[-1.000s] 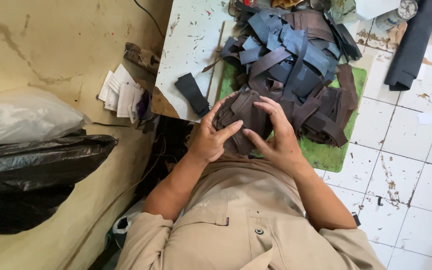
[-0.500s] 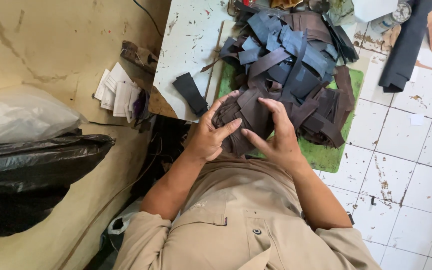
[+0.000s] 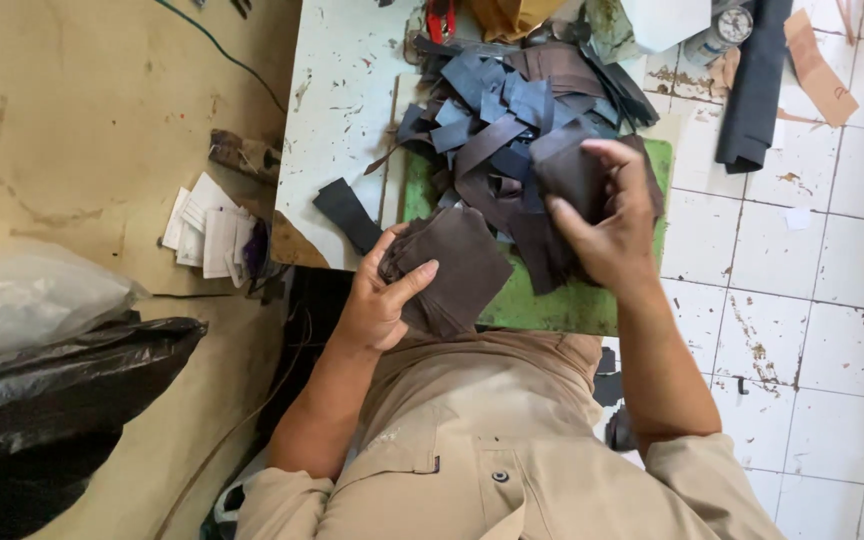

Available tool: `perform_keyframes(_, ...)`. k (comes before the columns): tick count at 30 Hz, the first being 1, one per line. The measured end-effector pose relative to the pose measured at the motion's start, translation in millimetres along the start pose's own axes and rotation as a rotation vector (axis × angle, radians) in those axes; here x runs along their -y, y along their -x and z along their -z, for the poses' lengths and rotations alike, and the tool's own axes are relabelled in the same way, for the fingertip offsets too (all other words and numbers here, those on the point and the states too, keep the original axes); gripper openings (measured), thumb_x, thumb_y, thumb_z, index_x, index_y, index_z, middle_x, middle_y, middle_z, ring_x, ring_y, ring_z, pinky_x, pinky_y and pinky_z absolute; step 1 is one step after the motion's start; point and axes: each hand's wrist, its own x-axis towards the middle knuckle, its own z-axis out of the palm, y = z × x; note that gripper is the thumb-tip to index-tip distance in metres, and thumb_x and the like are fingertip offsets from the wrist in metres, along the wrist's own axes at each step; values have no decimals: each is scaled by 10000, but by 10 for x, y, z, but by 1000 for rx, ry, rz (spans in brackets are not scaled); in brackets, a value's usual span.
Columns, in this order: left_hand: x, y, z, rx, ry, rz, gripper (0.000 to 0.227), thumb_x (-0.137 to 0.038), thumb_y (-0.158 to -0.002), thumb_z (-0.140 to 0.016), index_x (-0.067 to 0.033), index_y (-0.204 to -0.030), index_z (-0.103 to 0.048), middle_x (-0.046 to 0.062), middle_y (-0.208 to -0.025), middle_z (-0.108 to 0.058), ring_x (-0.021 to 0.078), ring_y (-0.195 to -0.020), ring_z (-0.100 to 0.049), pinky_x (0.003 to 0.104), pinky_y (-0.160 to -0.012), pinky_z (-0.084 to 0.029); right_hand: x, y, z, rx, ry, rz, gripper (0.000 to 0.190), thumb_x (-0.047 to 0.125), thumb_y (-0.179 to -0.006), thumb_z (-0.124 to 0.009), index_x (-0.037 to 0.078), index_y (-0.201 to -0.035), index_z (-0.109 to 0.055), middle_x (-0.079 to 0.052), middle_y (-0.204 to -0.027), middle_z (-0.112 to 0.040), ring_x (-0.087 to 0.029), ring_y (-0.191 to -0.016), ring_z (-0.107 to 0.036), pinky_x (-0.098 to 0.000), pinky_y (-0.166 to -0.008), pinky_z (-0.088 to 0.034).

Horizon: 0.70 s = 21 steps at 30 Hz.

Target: Sorting and stacking small leather scraps on a workbench

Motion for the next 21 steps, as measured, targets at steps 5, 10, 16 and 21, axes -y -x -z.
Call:
perform_keyframes(5, -181, -28, -47, -45, -132, 224, 530, -44, -860, -744, -32, -1350, -542, 133, -1183, -698, 247, -1094, -661, 410, -943, -581, -193, -501, 317, 22, 0, -9, 560, -79, -920, -758, 46, -1347, -417, -162, -1317, -463, -243, -1209, -484, -303, -1025, -439)
perform_keyframes(10, -188, -45, -104, -10, -93, 194, 441, -23, -869, -740, -30, -1278, -574, 110, -1110, -708, 216, -1025, -670, 380, -910, -582, -364, -743, 165, 67, -2, -38, 541, -8, -908, -804, 61, -1311, -450, -178, -1327, -492, -271, -1240, -514, -330, -1043, -469)
perform_keyframes(16, -217, -55, -62, 38, -81, 202, 470, -74, -879, -751, -56, -1306, -556, 113, -1145, -679, 255, -1058, -674, 409, -913, -591, -417, -590, 46, 331, 457, 32, 522, 248, -989, -699, 13, -1419, -520, -218, -1396, -554, -389, -1268, -471, -475, -1065, -350)
perform_keyframes(21, 100, -91, -7, 42, 103, -16, 463, 142, -788, -769, 26, -1216, -638, 210, -1054, -748, 262, -968, -738, 437, -834, -633, 106, -87, -43, 136, 144, 241, 381, 134, -1080, -614, -13, -1425, -550, -268, -1426, -540, -439, -1373, -498, -499, -1135, -390)
